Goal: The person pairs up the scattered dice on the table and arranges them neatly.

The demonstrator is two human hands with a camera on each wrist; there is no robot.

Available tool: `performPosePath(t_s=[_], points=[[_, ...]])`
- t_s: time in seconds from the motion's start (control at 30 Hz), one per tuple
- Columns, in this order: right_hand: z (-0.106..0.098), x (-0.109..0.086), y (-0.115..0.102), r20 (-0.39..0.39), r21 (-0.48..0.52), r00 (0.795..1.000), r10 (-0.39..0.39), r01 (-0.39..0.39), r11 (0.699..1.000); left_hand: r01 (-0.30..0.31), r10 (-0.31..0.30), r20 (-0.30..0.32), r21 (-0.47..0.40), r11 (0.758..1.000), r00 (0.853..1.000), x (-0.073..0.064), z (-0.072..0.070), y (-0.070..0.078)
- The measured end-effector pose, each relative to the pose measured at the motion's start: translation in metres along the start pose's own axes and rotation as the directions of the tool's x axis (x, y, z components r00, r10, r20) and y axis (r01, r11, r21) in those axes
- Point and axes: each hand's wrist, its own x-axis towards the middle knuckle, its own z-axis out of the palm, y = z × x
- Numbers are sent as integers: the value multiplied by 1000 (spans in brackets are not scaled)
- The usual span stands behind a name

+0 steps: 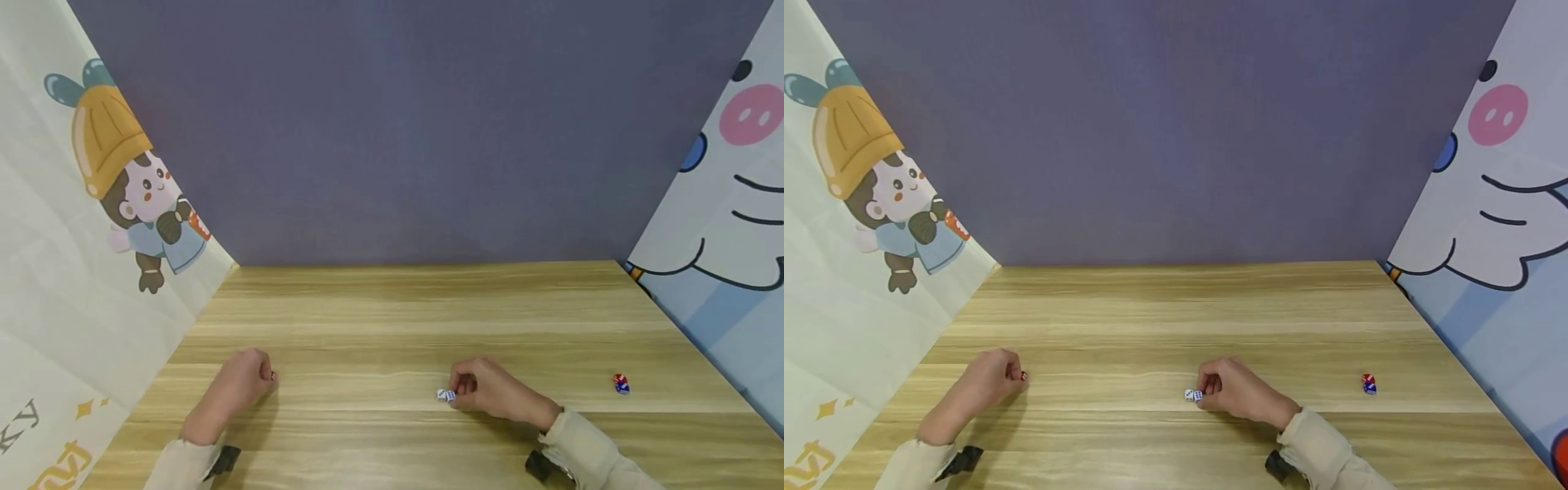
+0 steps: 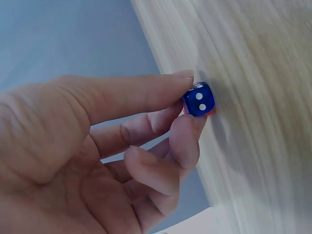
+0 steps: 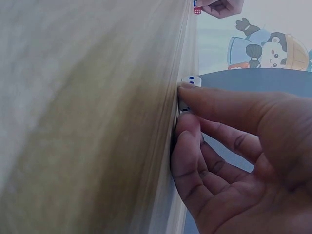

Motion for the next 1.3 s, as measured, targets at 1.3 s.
performPosePath(t_s=[1.3], points=[[1, 1, 0, -10, -19, 1000, -4, 3, 1000, -351, 345, -72, -297, 888, 936, 43, 22, 80]])
